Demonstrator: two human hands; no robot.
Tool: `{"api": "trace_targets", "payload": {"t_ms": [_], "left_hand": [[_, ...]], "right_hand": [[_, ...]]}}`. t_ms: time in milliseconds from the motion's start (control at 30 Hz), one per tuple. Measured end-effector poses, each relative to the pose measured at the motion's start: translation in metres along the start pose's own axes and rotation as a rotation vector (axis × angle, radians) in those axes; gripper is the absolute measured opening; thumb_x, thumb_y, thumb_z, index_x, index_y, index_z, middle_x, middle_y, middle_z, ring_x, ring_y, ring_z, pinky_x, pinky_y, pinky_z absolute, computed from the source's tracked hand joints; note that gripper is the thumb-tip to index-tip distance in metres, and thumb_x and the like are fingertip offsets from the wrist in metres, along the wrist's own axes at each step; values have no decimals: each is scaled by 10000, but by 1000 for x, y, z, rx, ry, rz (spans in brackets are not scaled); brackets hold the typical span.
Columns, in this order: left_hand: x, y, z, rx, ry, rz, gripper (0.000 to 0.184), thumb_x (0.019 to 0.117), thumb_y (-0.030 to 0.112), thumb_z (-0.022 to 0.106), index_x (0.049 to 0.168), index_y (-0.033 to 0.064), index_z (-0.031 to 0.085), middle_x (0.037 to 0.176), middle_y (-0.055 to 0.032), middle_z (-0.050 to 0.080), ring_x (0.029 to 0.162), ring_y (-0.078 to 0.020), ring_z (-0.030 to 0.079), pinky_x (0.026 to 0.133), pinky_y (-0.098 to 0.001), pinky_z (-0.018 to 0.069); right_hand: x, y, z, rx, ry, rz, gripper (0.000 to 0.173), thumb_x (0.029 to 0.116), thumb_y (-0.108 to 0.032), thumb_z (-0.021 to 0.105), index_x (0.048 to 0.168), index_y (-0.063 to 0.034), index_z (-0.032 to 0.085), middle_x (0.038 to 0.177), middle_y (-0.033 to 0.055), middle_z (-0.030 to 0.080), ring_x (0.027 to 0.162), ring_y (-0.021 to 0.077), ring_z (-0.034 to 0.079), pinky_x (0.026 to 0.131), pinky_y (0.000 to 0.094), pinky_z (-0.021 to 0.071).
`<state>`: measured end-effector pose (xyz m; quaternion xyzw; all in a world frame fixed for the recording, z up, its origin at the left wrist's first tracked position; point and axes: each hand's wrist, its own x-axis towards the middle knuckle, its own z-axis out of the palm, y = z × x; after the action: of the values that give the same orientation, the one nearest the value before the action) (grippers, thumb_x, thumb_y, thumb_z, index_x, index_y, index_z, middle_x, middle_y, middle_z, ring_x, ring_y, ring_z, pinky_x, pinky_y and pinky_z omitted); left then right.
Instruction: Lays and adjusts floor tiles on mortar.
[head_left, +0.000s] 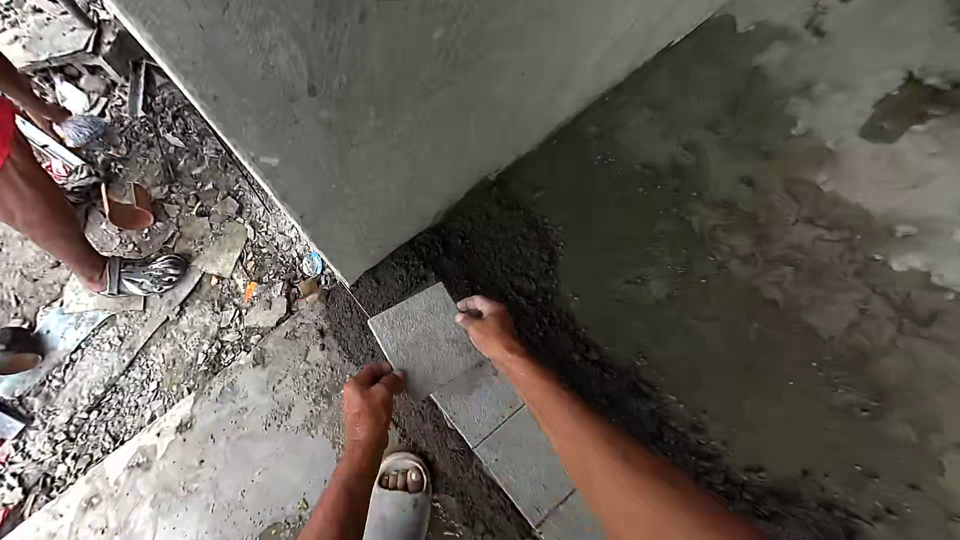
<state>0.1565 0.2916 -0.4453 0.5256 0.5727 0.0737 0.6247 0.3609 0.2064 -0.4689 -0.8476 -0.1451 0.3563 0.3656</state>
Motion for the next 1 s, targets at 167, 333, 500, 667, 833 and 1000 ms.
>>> {"api": "trace_targets", "payload": {"t_ms": [167, 333, 500, 667, 833, 1000], "left_hand": [[46, -19, 13, -68, -13, -106, 102, 956, 53, 708, 1014, -30, 708, 805, -114, 718, 657, -163, 663, 612, -301, 546], [64, -26, 19, -64, -19, -118, 75, 944, 35, 716, 975, -33, 709, 771, -108, 715, 622, -154, 660, 595, -290, 554], [70, -32, 22, -2, -26, -86, 66, 939, 45, 726, 920, -17, 721, 745, -95, 723, 600, -143, 660, 564, -283, 538], [75, -36, 23, 67, -23, -62, 79, 948, 72, 725, 924, -3, 729, 740, -85, 732, 596, -135, 673, 565, -293, 554], [79, -40, 26, 75, -9, -75, 82, 941, 73, 733, 927, -7, 726, 740, -89, 737, 585, -138, 682, 551, -295, 563], [80, -40, 27, 55, 13, -79, 84, 942, 65, 727, 908, -10, 713, 734, -99, 738, 565, -149, 685, 526, -292, 566]], "right_hand": [[52, 5, 10, -165, -89, 4, 230, 974, -105, 647, 1185, -36, 704, 1126, 190, 703, 1064, 341, 668, 946, 573, 512], [68, 3, 8, -279, -108, -2, 216, 967, -127, 659, 1165, -66, 721, 1098, 157, 723, 1056, 323, 679, 936, 574, 517], [76, -1, 6, -363, -140, -42, 196, 942, -117, 671, 1120, -83, 746, 1075, 146, 729, 1052, 323, 679, 925, 582, 517], [79, -3, 5, -451, -159, -76, 169, 918, -90, 677, 1068, -75, 753, 1064, 155, 732, 1059, 342, 677, 923, 593, 515], [81, -2, 7, -492, -138, -52, 149, 897, -98, 697, 1031, -94, 763, 1045, 135, 738, 1039, 322, 683, 902, 579, 522], [80, -4, 8, -493, -115, -39, 131, 876, -121, 727, 998, -94, 768, 1018, 145, 737, 1019, 334, 686, 882, 582, 526]]}}
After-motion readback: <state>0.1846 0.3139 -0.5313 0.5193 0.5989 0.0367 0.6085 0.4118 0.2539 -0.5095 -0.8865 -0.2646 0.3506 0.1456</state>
